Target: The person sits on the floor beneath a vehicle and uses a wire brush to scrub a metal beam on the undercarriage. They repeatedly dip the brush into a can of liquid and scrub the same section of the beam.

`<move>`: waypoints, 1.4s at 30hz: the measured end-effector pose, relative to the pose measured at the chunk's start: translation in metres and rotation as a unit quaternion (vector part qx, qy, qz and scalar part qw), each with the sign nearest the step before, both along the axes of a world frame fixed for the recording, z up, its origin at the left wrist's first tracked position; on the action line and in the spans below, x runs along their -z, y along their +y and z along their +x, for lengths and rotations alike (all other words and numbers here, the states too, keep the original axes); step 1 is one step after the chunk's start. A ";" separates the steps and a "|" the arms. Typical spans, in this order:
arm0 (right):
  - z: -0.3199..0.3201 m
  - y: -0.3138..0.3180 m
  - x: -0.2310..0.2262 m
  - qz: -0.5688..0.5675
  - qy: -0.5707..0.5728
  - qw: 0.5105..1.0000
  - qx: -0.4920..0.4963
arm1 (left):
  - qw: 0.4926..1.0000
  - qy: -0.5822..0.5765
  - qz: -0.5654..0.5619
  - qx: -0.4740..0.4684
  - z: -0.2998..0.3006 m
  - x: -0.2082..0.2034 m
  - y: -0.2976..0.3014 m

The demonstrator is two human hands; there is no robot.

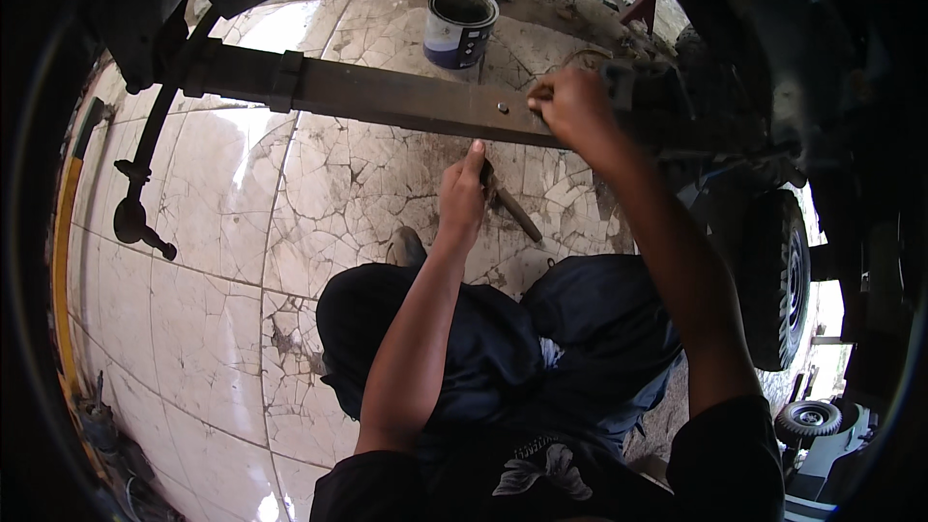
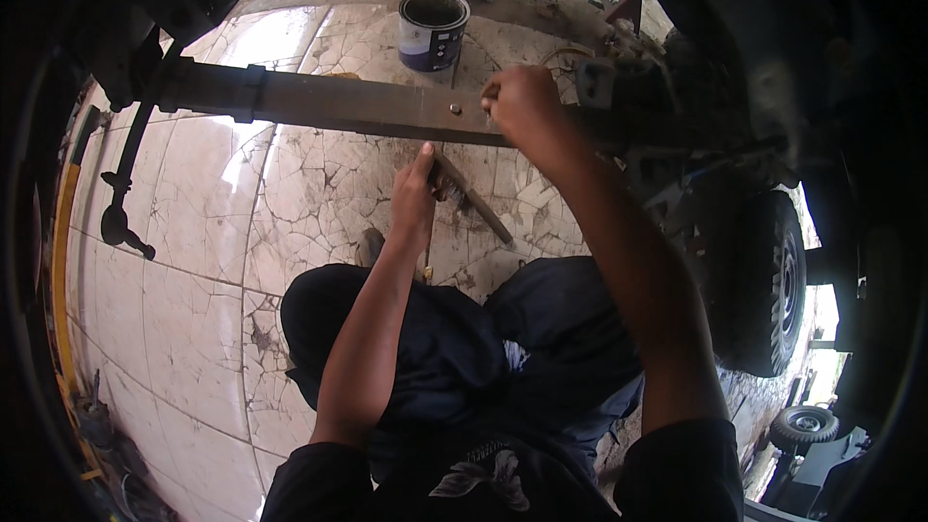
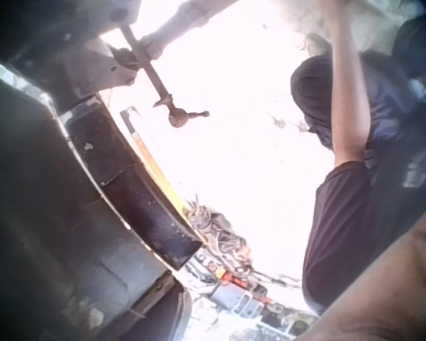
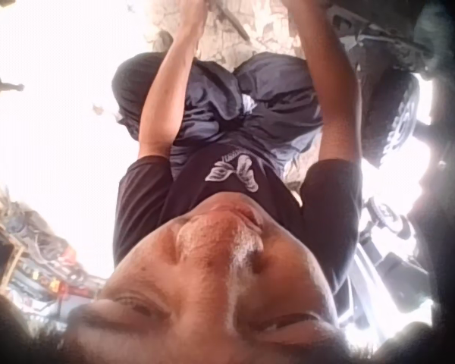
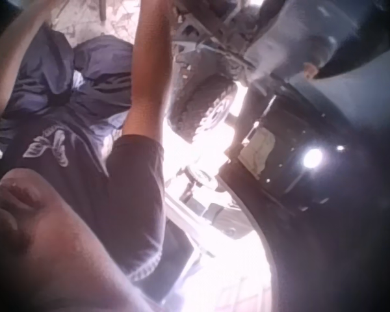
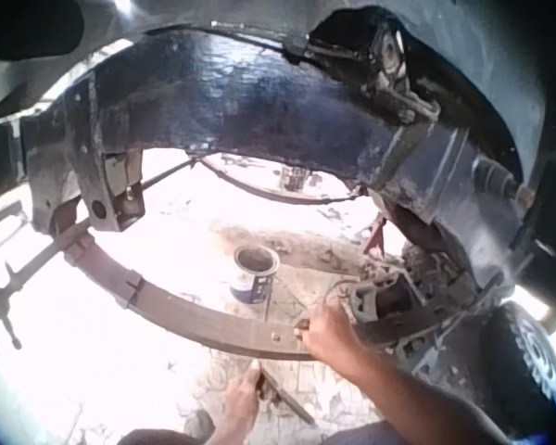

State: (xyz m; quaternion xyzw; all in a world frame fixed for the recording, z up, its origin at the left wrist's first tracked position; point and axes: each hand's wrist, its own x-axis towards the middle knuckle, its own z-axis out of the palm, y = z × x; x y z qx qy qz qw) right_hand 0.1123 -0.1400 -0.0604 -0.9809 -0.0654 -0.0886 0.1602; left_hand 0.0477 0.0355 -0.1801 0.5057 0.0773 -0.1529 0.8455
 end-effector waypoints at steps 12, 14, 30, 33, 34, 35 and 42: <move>-0.020 0.008 -0.002 0.093 0.004 0.995 0.031 | 1.000 0.004 -0.012 -0.019 0.000 0.000 0.001; -0.029 0.003 0.004 0.096 0.006 0.995 0.027 | 0.999 0.014 -0.006 -0.031 -0.003 -0.007 0.002; -0.009 -0.003 0.011 0.125 0.005 0.990 0.060 | 1.000 -0.006 -0.014 -0.020 0.001 -0.002 -0.002; -0.006 0.001 0.014 0.138 0.003 0.988 0.073 | 1.000 -0.004 -0.021 -0.012 0.001 -0.003 -0.002; -0.015 -0.001 0.017 0.127 -0.007 0.990 0.060 | 1.000 0.009 -0.014 -0.022 -0.001 -0.005 -0.001; -0.024 -0.004 0.017 0.115 -0.019 0.992 0.043 | 0.999 0.020 -0.009 -0.035 0.001 -0.008 -0.001; -0.033 0.000 0.017 0.164 -0.045 0.985 0.040 | 0.999 -0.017 -0.027 -0.024 0.003 -0.002 0.002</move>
